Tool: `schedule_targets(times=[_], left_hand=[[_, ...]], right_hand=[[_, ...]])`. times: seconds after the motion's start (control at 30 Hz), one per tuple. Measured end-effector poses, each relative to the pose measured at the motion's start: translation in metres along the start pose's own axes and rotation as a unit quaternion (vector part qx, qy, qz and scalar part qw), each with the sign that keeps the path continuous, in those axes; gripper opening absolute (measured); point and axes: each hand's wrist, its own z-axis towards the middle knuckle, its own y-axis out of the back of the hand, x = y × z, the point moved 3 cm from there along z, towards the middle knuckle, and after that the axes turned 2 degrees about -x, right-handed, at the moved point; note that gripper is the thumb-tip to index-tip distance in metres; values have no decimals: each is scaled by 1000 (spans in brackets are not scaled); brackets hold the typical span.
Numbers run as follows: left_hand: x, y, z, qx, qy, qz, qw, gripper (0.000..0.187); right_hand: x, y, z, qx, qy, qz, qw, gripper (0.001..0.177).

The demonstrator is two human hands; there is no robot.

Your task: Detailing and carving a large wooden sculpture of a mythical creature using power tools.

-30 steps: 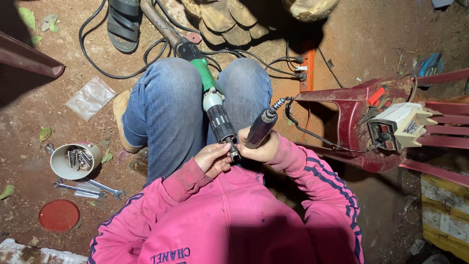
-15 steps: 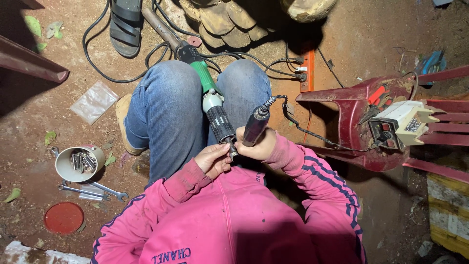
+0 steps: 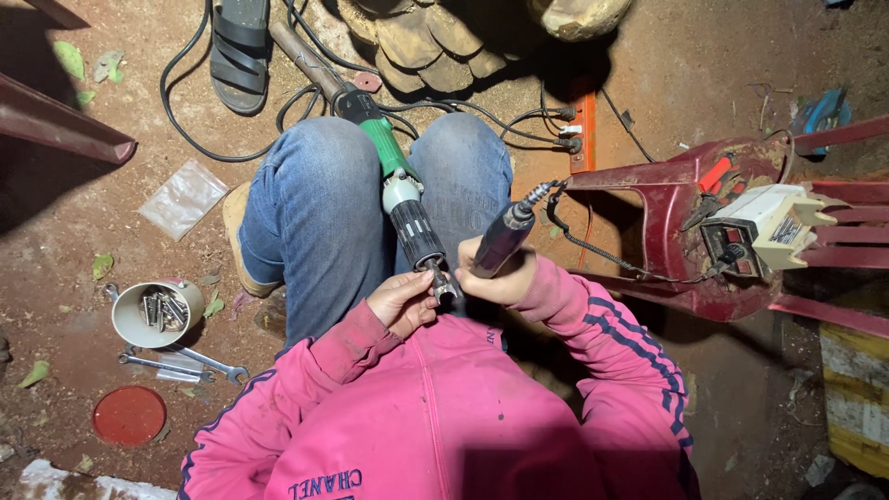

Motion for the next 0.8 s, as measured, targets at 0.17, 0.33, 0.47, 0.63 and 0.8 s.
schedule_targets(times=[0.17, 0.33, 0.47, 0.63, 0.8], left_hand=[[-1, -3, -2, 1, 0, 0, 1000, 21], [-1, -4, -3, -9, 3, -4, 1000, 19], [-1, -6, -3, -12, 2, -5, 1000, 18], [-2, -7, -4, -16, 5, -1, 1000, 19], [3, -1, 0, -21, -2, -5, 1000, 20]], right_hand=[[15, -4, 3, 7, 14, 28, 999, 24], [2, -10, 7, 6, 0, 11, 1000, 27], [-9, -13, 6, -16, -10, -9, 1000, 26], [-9, -13, 5, -39, -16, -25, 999, 29], [-8, -13, 6, -35, -62, -47, 996, 27]])
